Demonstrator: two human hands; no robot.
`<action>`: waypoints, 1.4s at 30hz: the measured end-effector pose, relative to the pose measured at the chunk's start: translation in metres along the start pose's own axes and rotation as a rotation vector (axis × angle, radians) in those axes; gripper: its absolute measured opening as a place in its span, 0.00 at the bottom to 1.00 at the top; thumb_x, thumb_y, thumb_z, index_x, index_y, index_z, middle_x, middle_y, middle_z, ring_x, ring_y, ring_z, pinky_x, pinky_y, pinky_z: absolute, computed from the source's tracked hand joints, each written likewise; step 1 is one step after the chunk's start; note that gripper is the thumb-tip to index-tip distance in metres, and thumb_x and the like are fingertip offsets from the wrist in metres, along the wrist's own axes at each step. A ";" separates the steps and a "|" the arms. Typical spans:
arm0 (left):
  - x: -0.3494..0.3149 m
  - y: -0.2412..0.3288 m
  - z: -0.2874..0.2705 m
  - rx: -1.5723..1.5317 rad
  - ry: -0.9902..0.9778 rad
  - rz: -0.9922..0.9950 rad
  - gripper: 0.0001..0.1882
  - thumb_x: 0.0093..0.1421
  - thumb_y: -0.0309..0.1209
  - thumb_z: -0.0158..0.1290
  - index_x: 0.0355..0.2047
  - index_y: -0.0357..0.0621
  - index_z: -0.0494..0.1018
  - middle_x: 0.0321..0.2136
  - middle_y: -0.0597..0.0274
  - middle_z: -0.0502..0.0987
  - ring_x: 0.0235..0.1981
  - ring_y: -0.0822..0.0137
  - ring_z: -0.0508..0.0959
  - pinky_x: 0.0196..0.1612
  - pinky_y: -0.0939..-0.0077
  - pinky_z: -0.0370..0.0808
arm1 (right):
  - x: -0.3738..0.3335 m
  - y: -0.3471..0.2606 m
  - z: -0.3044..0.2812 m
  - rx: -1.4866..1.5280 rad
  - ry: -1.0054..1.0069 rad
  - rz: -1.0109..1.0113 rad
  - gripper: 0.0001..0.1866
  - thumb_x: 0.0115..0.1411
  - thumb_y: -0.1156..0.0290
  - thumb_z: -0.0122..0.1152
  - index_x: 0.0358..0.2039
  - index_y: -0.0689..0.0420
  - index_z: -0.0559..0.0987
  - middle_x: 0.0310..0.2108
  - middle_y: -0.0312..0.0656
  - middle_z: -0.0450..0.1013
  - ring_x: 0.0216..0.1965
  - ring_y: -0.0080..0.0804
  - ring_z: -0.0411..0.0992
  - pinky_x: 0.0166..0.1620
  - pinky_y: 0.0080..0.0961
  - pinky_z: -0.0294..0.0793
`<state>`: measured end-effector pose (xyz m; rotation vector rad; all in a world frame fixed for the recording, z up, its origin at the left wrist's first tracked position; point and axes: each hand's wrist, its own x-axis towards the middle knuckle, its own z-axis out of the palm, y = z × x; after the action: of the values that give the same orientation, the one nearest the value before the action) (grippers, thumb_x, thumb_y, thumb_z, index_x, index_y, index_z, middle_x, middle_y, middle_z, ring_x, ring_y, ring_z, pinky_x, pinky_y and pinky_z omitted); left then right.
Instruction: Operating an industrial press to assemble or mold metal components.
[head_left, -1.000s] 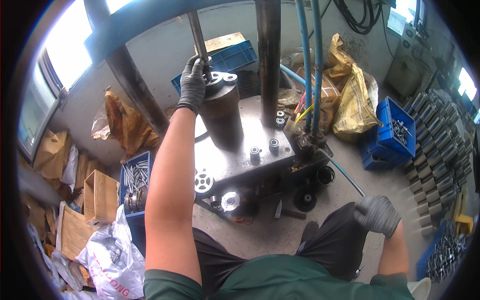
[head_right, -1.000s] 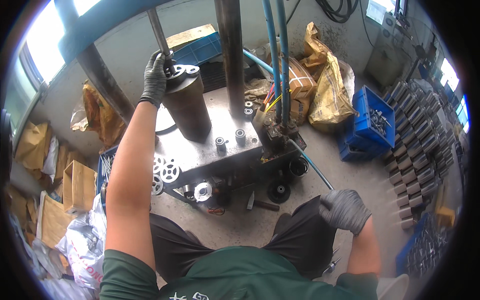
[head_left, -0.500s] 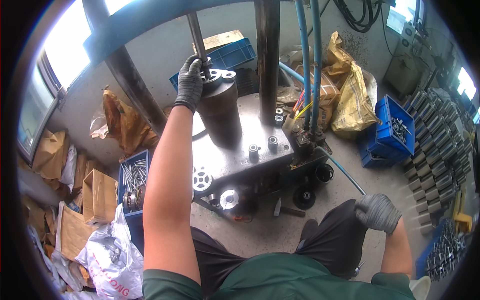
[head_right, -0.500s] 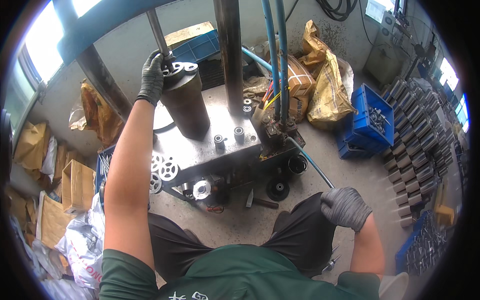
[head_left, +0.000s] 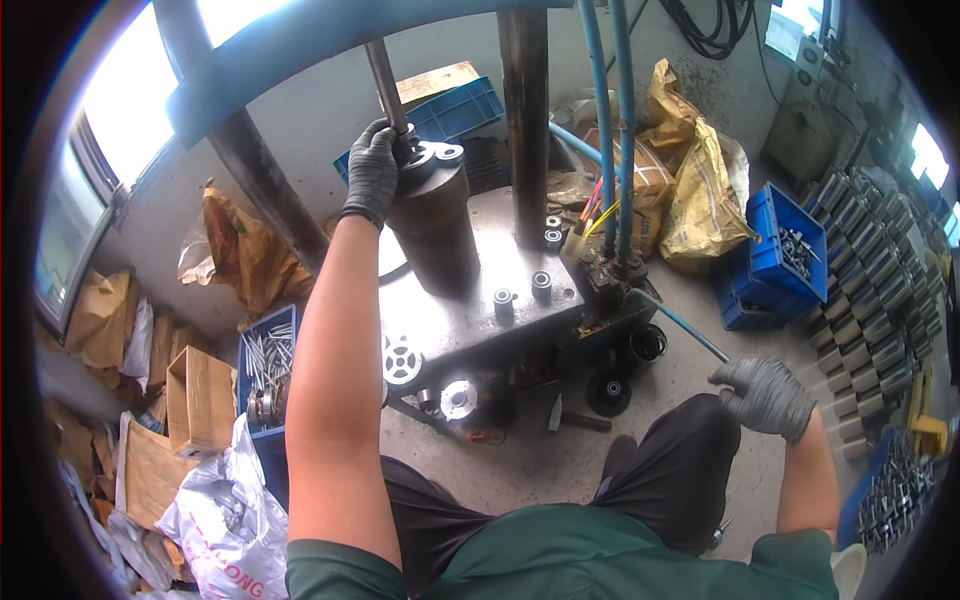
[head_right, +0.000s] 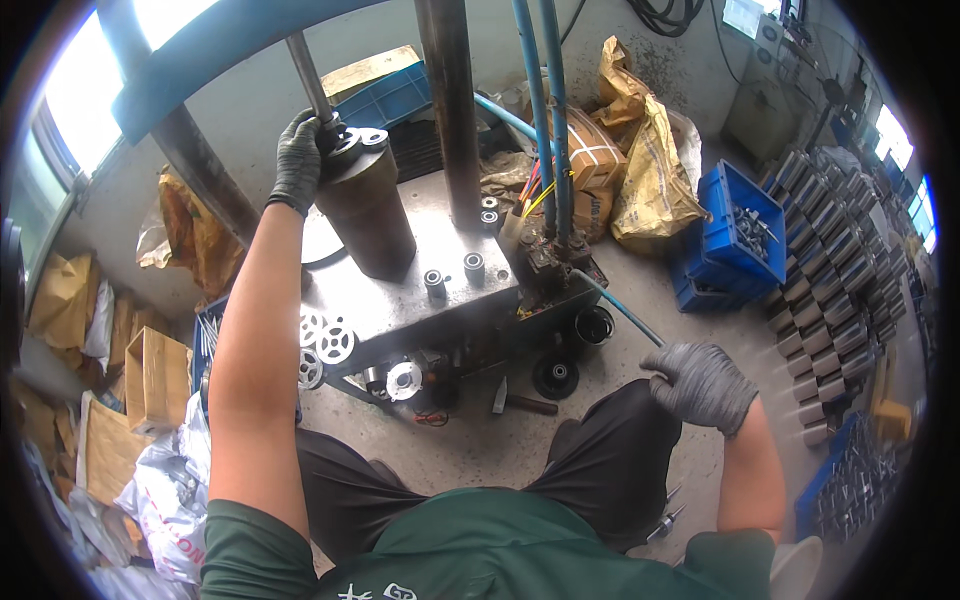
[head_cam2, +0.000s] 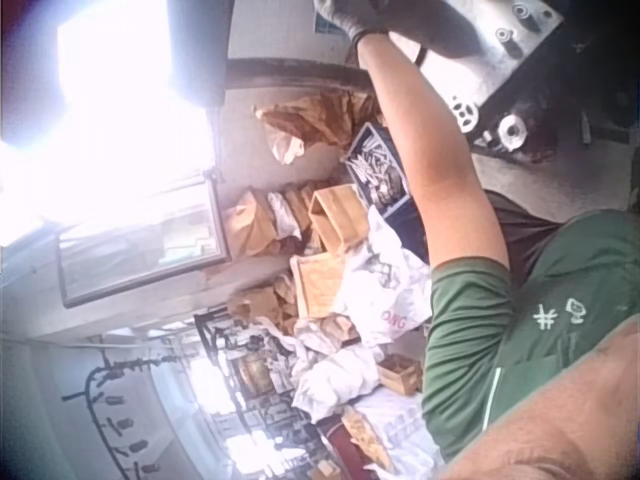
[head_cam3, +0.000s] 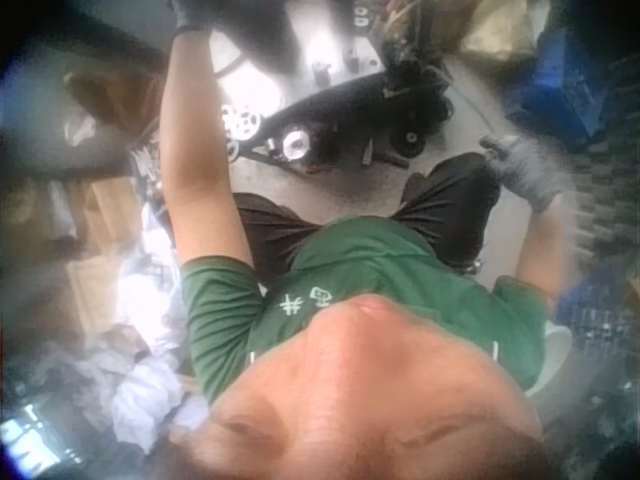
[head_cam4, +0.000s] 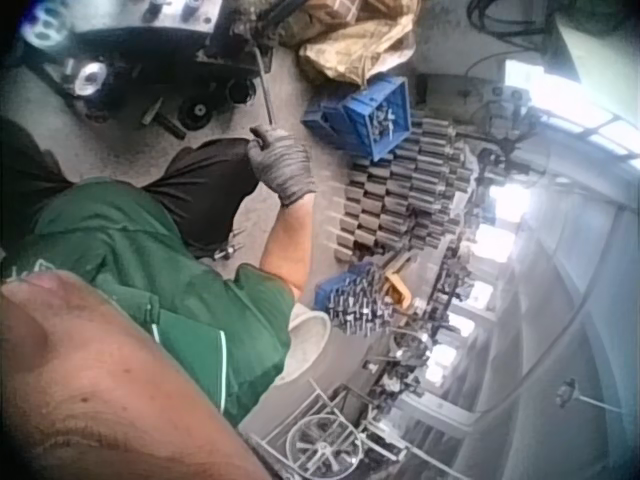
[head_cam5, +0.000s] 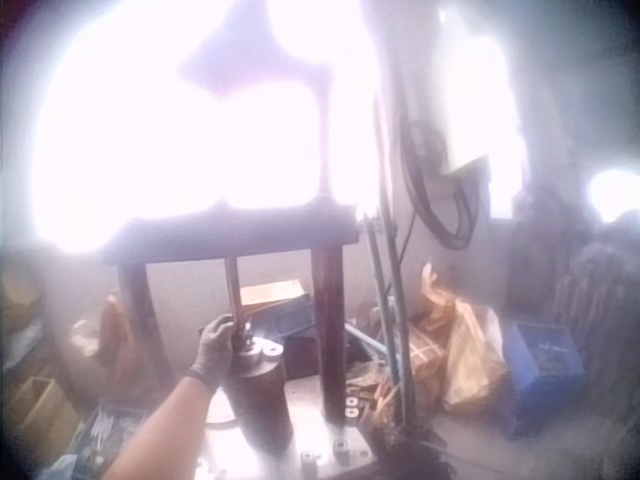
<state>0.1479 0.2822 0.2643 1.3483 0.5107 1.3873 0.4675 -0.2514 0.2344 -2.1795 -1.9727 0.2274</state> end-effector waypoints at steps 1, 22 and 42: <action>0.002 -0.001 0.000 -0.001 -0.002 0.003 0.14 0.73 0.23 0.45 0.51 0.31 0.77 0.36 0.54 0.82 0.34 0.63 0.84 0.42 0.70 0.86 | -0.002 0.001 0.001 -0.067 -0.131 -0.016 0.15 0.57 0.66 0.62 0.43 0.56 0.87 0.36 0.52 0.82 0.40 0.54 0.81 0.46 0.45 0.82; 0.004 -0.002 0.001 0.045 0.005 0.007 0.15 0.72 0.25 0.43 0.50 0.33 0.78 0.36 0.50 0.84 0.37 0.57 0.86 0.48 0.65 0.85 | -0.002 -0.001 -0.005 -0.084 -0.237 -0.008 0.16 0.61 0.64 0.59 0.46 0.55 0.86 0.38 0.53 0.82 0.41 0.55 0.81 0.49 0.46 0.82; -0.003 0.008 0.007 0.066 -0.065 -0.010 0.13 0.73 0.26 0.46 0.49 0.36 0.80 0.35 0.58 0.82 0.32 0.68 0.83 0.41 0.72 0.84 | -0.012 -0.001 -0.008 -0.031 0.023 0.030 0.16 0.61 0.66 0.62 0.49 0.53 0.85 0.40 0.50 0.83 0.42 0.52 0.81 0.46 0.45 0.81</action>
<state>0.1504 0.2744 0.2716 1.4374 0.5223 1.3238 0.4671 -0.2631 0.2420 -2.2222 -1.9453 0.1759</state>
